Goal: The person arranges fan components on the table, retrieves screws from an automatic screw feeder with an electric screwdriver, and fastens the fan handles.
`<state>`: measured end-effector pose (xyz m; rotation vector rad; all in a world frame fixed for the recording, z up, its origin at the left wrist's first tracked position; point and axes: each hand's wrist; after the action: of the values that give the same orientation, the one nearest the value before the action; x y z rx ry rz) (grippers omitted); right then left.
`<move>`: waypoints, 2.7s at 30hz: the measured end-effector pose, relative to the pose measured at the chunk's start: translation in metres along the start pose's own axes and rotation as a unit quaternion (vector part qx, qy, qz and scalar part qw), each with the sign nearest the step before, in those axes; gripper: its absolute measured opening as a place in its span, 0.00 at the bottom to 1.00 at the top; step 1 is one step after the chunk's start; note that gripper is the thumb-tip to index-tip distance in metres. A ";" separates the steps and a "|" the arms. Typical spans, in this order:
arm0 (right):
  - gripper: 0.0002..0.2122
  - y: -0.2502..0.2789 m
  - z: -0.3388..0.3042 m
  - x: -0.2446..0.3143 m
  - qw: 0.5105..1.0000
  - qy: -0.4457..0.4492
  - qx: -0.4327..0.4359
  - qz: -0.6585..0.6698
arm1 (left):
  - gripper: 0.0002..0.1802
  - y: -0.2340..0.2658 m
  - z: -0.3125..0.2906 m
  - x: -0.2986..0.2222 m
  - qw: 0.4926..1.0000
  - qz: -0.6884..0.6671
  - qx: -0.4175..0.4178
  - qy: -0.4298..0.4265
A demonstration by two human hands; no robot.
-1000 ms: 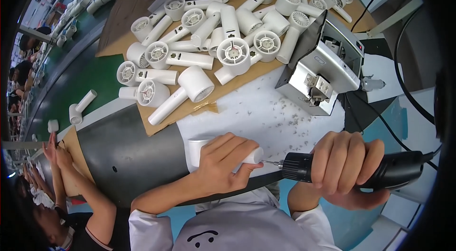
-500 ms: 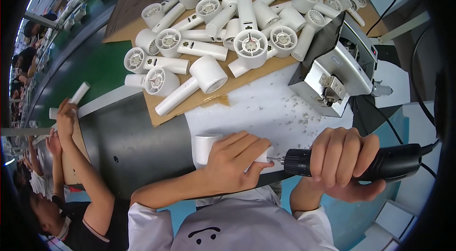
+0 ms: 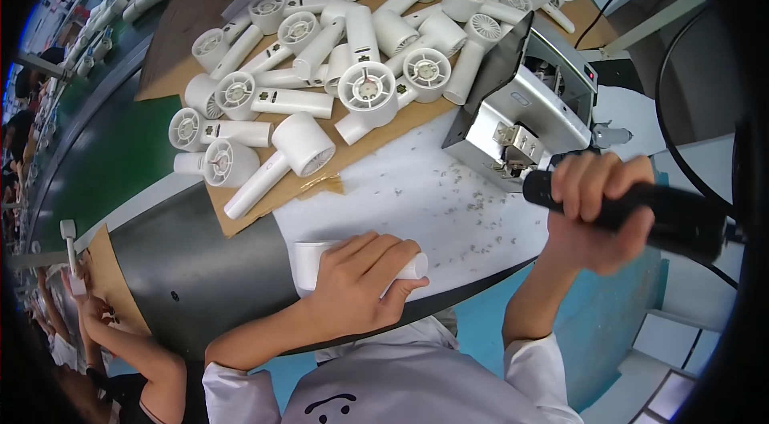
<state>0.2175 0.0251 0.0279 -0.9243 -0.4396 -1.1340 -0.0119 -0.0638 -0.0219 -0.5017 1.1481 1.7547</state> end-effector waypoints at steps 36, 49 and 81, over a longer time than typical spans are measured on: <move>0.16 -0.055 -0.044 -0.001 0.944 -0.129 -0.076 0.294 | 0.17 0.003 -0.002 0.003 1.000 -0.016 -0.026 0.004; 0.18 -0.028 -0.038 -0.002 0.974 -0.085 -0.017 0.209 | 0.16 0.003 0.001 0.001 1.000 -0.022 0.009 0.011; 0.17 -0.035 -0.042 0.008 0.951 -0.122 -0.066 0.276 | 0.17 0.007 0.001 0.001 1.000 -0.015 -0.004 0.000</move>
<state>0.1832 -0.0177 0.0241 -1.2190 -0.2773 -0.5420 -0.0182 -0.0633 -0.0191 -0.5219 1.1291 1.7330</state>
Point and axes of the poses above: each hand's wrist, its own z-axis towards the middle knuckle, its own y-axis out of the back of the hand, x = y × z, and after that the axes turned 10 degrees about -x, right-handed
